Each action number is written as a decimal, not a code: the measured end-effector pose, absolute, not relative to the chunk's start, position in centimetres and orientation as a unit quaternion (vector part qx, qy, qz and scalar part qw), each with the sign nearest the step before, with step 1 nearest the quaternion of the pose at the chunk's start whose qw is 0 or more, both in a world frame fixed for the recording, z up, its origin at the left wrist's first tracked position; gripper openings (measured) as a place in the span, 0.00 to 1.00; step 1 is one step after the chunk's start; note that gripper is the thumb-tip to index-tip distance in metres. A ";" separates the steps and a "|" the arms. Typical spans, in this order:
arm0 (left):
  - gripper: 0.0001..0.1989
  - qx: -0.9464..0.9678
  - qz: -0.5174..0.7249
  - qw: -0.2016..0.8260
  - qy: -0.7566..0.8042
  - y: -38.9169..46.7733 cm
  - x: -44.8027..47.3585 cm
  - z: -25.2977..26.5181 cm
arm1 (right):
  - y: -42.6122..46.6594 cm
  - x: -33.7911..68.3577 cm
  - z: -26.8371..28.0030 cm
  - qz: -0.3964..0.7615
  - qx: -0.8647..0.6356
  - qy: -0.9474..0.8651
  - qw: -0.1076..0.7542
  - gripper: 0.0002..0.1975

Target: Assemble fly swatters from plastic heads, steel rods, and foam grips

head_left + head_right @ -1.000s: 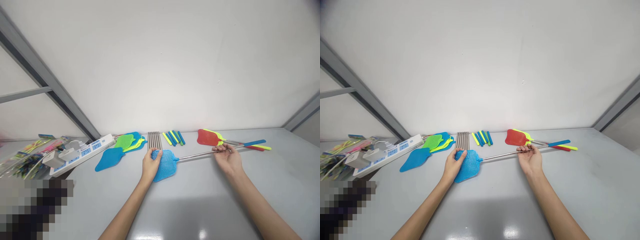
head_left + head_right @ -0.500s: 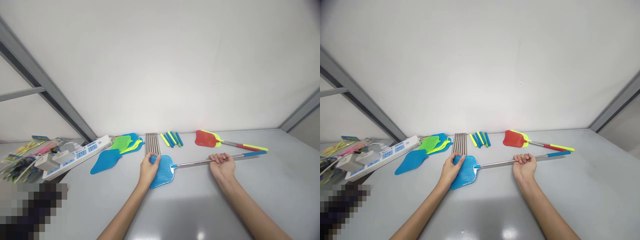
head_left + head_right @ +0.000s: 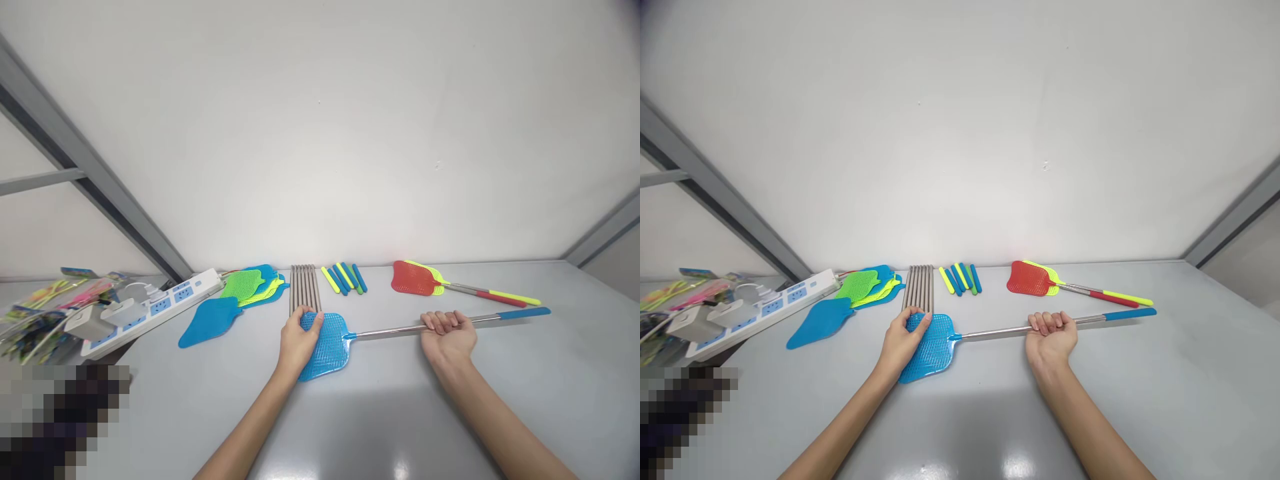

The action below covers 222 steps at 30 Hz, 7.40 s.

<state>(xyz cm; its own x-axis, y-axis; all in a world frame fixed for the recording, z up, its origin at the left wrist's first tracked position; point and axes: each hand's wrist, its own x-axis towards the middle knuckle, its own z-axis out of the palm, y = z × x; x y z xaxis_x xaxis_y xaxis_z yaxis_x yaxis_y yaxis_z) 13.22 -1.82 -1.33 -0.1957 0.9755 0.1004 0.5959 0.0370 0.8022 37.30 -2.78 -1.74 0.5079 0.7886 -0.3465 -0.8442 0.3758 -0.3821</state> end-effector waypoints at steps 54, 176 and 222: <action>0.10 0.566 0.376 0.265 0.684 -2.2 13.8 -1.2 | -3.7 35.0 -2.1 0.512 -0.274 0.031 0.813 0.13; 0.12 0.557 0.426 0.311 0.642 -3.0 14.6 -1.0 | -1.9 39.4 -2.1 0.595 -0.319 0.044 0.737 0.11; 0.14 0.576 0.376 0.283 0.669 -2.8 14.3 -1.2 | -2.0 39.2 -1.8 0.590 -0.330 0.113 0.728 0.11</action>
<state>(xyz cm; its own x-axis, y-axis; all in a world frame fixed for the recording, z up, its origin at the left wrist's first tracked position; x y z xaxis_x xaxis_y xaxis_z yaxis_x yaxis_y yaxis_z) 14.30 -2.77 -1.18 -0.1773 0.9826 0.0549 0.5575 0.0543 0.8284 39.22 -2.00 -1.84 0.2776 0.7852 -0.5536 -0.9340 0.0857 -0.3469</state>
